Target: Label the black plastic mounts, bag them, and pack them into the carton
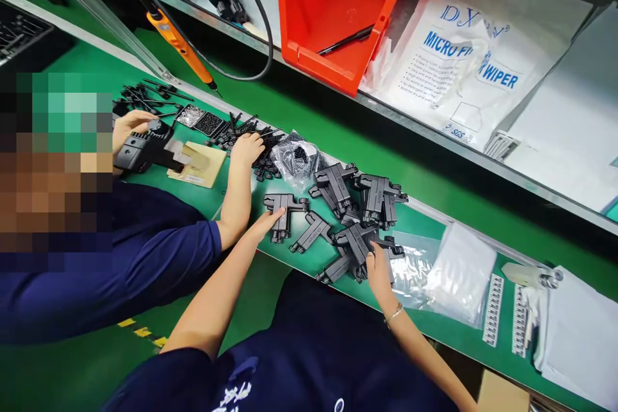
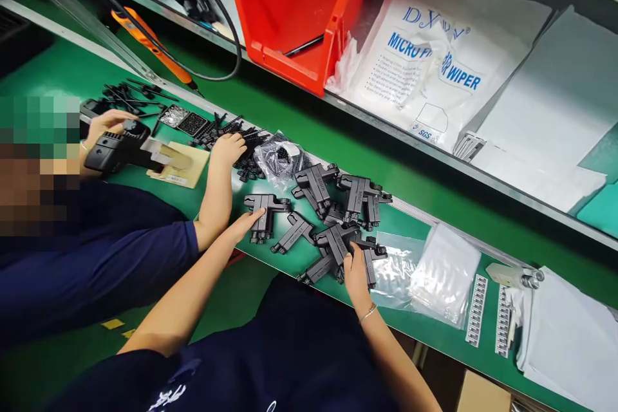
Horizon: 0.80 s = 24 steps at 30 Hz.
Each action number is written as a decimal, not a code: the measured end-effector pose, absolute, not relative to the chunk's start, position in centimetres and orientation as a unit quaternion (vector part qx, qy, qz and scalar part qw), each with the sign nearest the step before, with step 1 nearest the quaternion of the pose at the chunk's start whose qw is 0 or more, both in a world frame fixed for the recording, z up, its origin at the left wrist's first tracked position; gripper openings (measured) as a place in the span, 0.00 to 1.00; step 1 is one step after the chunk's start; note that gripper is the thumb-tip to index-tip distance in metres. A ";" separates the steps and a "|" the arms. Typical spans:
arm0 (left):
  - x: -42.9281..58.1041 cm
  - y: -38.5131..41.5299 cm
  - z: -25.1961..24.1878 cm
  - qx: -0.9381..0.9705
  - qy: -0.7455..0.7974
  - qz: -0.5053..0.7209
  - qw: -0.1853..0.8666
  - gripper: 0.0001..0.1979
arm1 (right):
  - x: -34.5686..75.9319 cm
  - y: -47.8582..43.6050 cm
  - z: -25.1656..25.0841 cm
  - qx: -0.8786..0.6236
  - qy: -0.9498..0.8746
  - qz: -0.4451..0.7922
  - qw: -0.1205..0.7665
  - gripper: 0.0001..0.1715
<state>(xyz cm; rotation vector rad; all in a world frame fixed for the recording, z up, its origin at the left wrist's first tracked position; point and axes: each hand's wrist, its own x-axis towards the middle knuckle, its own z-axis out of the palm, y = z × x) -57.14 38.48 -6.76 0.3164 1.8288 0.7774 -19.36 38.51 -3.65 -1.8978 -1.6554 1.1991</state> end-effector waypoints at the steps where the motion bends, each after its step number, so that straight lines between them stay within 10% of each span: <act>1: -57.1 38.4 -6.9 0.127 0.761 0.338 0.539 0.25 | -19.4 38.6 -3.8 -0.671 -0.587 0.419 0.174 0.28; 12: -53.0 33.1 -3.0 0.166 0.689 0.380 0.594 0.42 | -18.2 38.5 -6.2 -0.673 -0.568 0.452 0.142 0.25; 24: -49.8 39.4 -3.3 0.278 0.703 0.238 0.609 0.36 | -17.2 38.3 -8.1 -0.680 -0.508 0.502 0.164 0.31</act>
